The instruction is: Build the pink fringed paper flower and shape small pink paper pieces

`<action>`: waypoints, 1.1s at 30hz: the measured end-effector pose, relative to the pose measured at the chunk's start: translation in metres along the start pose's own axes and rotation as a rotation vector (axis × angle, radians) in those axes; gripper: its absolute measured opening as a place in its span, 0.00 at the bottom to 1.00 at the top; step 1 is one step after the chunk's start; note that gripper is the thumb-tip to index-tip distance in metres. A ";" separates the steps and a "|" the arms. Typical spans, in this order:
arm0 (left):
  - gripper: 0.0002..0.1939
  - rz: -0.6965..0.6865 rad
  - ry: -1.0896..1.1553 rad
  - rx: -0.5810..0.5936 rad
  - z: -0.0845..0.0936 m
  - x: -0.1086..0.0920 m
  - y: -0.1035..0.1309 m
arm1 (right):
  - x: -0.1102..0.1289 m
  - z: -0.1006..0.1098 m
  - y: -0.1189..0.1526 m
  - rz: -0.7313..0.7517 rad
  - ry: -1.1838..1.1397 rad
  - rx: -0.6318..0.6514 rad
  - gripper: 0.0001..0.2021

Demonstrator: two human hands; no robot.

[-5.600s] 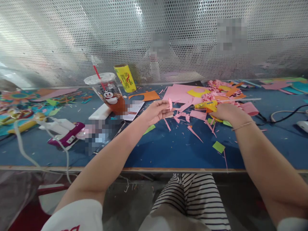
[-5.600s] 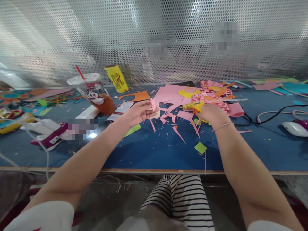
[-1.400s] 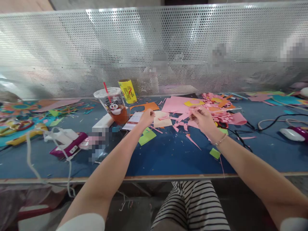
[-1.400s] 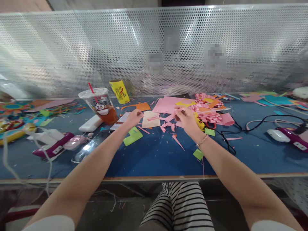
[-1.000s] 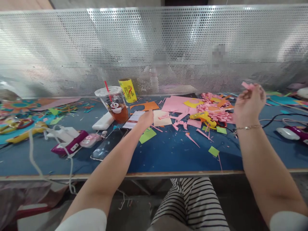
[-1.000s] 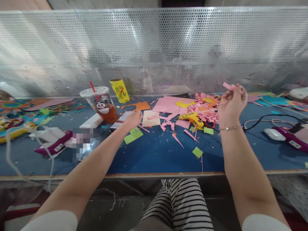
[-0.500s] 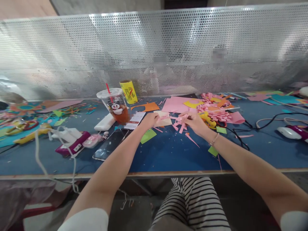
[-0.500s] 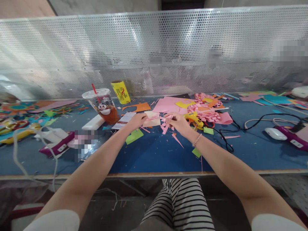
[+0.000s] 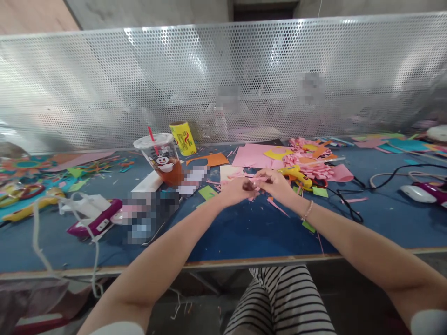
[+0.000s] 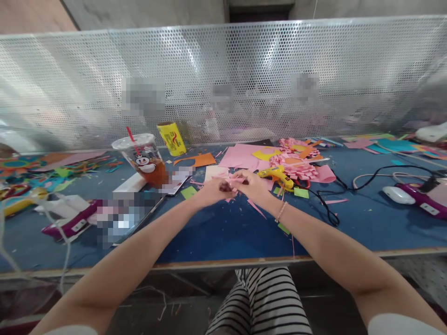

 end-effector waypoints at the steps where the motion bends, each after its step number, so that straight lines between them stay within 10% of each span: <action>1: 0.15 0.013 0.046 0.029 -0.002 -0.001 0.000 | 0.001 0.001 0.000 0.021 0.009 -0.013 0.11; 4: 0.13 0.074 0.046 0.091 0.007 0.002 0.001 | 0.003 0.007 -0.001 0.068 -0.010 -0.037 0.10; 12: 0.16 0.208 -0.581 -0.216 0.063 0.024 0.003 | 0.002 0.019 -0.006 0.069 -0.100 -0.043 0.13; 15: 0.17 0.055 -0.344 -0.349 0.054 0.012 0.001 | 0.008 0.022 -0.003 0.162 0.007 -0.103 0.13; 21: 0.15 0.106 0.700 -0.050 0.004 -0.005 0.000 | 0.023 0.013 0.005 0.340 0.179 -0.064 0.03; 33: 0.09 0.148 0.913 -0.212 0.000 0.001 0.002 | 0.018 0.011 0.005 0.383 0.337 -0.057 0.15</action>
Point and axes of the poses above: each hand's wrist, its own y-axis away from the middle knuckle, its own z-axis out of the back of the hand, x = y × z, the point moved 4 cm from there along -y, towards the middle knuckle
